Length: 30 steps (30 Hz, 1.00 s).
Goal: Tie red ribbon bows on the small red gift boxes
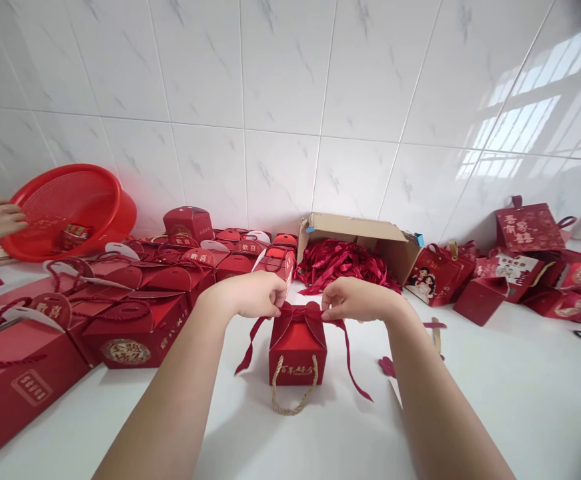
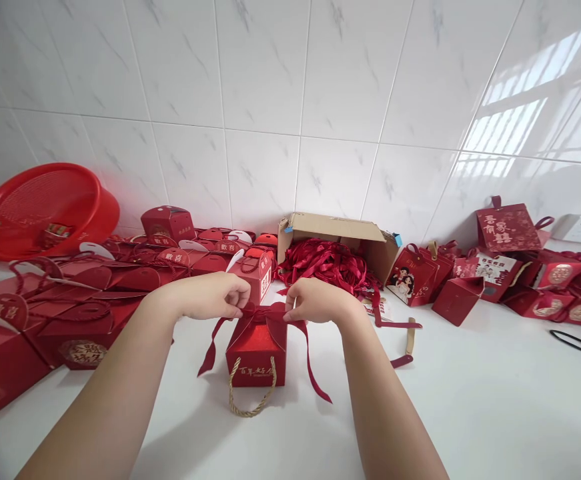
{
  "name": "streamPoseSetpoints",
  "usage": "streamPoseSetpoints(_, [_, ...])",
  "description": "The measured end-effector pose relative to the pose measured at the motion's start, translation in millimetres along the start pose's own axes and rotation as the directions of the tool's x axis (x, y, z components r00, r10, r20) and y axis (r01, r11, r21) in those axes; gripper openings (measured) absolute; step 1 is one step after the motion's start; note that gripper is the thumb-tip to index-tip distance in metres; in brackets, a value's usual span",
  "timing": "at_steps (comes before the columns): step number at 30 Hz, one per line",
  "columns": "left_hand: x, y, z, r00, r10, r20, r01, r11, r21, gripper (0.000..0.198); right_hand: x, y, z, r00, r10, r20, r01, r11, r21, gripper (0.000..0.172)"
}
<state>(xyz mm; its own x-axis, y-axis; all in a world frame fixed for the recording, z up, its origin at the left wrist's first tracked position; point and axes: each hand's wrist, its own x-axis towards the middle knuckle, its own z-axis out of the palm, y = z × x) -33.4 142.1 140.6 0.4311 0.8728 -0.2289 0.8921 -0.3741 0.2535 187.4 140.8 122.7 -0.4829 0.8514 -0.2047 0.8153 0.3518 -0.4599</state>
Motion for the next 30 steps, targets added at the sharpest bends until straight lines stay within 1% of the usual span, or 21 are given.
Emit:
streamPoseSetpoints(10, [7.3,-7.1,2.7,0.994,-0.067,0.090,0.066,0.998,0.005,0.009,6.7,18.5,-0.4,0.995,0.090,0.038,-0.090,0.996,-0.003,0.015])
streamPoseSetpoints(17, [8.6,-10.3,3.8,0.992,-0.078,0.103,0.080,0.997,-0.018,0.010,8.0,21.4,-0.6,0.991,0.122,0.054,-0.123,0.992,0.003,0.015])
streamPoseSetpoints(26, [11.7,-15.3,4.7,0.991,-0.082,0.109,0.089,0.994,-0.060,0.013,7.6,24.0,-0.6,0.989,0.133,0.072,-0.133,0.991,0.004,0.013])
streamPoseSetpoints(30, [14.7,-18.5,6.5,0.990,-0.098,0.099,0.105,0.992,-0.065,0.019,6.7,24.6,-0.8,0.986,0.151,0.072,-0.152,0.988,-0.002,0.014])
